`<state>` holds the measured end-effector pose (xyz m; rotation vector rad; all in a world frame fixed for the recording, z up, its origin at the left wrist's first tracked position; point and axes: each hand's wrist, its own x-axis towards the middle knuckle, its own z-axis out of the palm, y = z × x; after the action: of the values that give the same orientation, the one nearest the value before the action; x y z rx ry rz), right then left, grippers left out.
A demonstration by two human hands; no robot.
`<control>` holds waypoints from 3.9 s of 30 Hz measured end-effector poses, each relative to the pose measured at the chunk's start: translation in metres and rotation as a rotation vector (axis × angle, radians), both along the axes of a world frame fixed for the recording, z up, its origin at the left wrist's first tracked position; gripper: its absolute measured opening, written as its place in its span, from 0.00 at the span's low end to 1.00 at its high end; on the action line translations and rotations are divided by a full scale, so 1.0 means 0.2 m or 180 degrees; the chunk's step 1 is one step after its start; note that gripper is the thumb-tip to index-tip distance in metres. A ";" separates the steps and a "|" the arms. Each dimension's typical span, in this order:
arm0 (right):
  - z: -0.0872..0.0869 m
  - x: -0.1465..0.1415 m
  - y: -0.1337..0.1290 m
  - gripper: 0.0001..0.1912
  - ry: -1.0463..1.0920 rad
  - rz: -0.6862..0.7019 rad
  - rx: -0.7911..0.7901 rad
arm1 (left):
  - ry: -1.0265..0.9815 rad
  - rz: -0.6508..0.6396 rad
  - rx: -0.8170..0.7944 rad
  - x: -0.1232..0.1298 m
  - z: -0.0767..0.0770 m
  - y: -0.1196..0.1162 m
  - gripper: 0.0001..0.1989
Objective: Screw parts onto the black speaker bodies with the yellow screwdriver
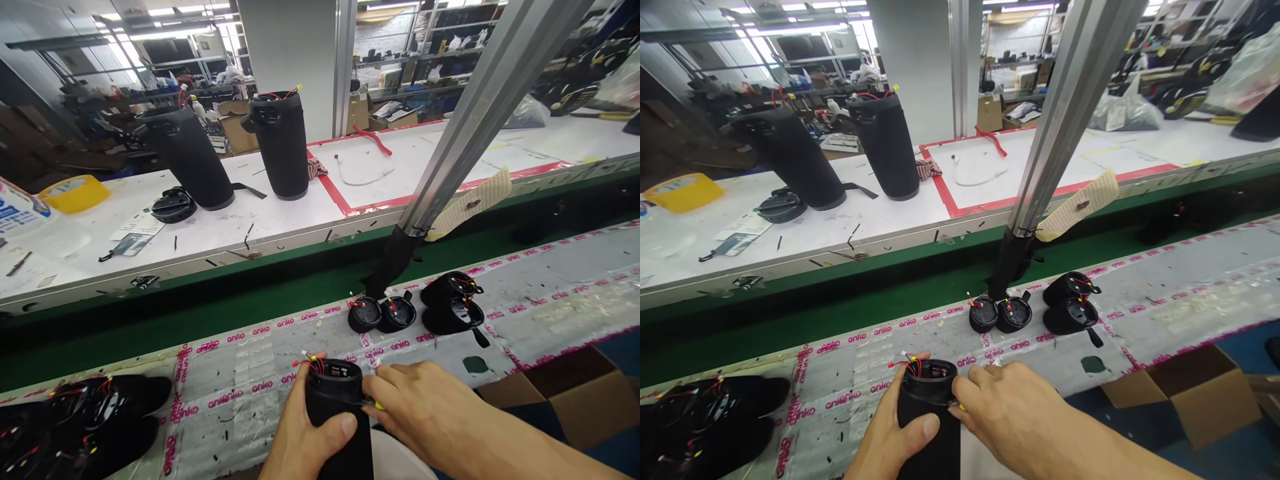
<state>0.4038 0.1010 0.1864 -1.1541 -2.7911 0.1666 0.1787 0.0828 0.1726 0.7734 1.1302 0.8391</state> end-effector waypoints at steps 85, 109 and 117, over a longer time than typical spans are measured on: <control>0.03 -0.02 0.05 0.11 0.0158 -0.0092 -0.0333 | -0.0196 -0.0318 0.0045 -0.05 -0.03 0.03 0.39; 0.02 0.03 0.04 0.11 0.1435 -0.0042 -0.0609 | -0.0862 -0.0185 -0.0635 -0.09 -0.10 0.02 0.34; 0.06 -0.01 0.04 0.04 0.0339 -0.0142 -0.0558 | -0.0499 -0.0173 0.0021 -0.06 0.00 0.02 0.29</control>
<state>0.4008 0.1100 0.1988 -1.2045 -2.6992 0.4628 0.1663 0.0877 0.1716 0.7278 0.9639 0.8434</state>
